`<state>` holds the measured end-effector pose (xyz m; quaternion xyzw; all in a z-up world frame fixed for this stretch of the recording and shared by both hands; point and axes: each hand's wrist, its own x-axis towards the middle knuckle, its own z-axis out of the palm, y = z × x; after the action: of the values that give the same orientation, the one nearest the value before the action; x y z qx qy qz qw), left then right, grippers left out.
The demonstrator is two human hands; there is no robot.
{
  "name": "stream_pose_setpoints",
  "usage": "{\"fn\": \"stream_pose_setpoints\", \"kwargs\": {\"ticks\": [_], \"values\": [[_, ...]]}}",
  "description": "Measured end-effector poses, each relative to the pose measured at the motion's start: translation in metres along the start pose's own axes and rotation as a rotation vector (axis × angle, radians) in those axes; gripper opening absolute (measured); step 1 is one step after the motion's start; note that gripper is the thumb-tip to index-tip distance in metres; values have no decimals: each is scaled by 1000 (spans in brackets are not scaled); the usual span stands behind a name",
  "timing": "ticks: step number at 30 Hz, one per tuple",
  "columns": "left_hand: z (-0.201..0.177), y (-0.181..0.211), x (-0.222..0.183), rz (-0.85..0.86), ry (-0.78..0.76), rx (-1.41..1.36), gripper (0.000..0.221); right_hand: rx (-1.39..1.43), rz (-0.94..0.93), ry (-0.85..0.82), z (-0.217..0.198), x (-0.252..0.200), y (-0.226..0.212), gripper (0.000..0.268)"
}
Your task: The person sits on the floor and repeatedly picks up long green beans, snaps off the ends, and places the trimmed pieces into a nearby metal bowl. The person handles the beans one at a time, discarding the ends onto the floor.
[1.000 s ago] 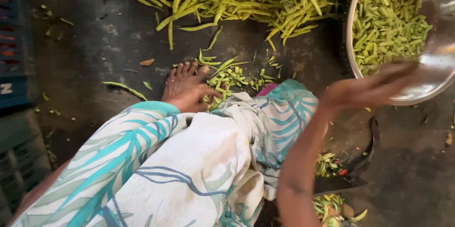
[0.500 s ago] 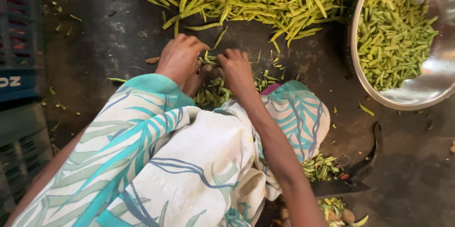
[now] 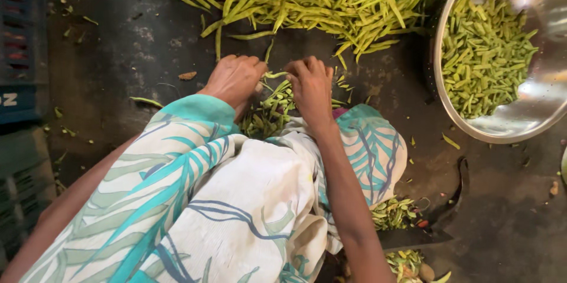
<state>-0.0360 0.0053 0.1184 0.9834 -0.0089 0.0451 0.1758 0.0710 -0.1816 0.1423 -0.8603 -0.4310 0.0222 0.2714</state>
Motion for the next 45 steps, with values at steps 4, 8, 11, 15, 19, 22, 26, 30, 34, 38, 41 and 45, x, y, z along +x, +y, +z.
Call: {"fn": "stream_pose_setpoints", "kwargs": {"ticks": [4,8,11,15,19,22,26,30,34,38,41,45], "values": [[0,5,-3,15,55,21,19,-81,-220,88,-5,1,-15,25],[1,18,1,-20,157,-19,7,-151,-238,69,0,-1,-20,22],[-3,29,-1,-163,268,-395,9,16,-116,153,9,-7,-21,17],[-10,38,2,-527,36,-1079,17,744,354,411,12,-7,-3,12],[-26,34,-3,-307,64,-1195,18,1556,504,355,-5,-1,40,15],[-42,26,-10,-6,312,-762,24,1061,508,-45,-2,-11,49,20],[-46,23,-1,-176,86,-853,29,978,366,-75,14,-18,22,20],[-34,33,6,-488,-295,-797,29,650,100,98,2,-10,-8,19],[-22,37,-1,-240,-43,-304,17,23,-231,138,-10,-13,-16,19],[-22,35,-5,-186,0,-337,15,89,-53,-40,3,-21,-6,20],[-28,38,-2,-295,-80,-1280,20,1124,287,-63,2,-19,12,24],[-35,44,-5,-301,-92,-1676,29,1911,529,156,-11,-13,35,26]]}}
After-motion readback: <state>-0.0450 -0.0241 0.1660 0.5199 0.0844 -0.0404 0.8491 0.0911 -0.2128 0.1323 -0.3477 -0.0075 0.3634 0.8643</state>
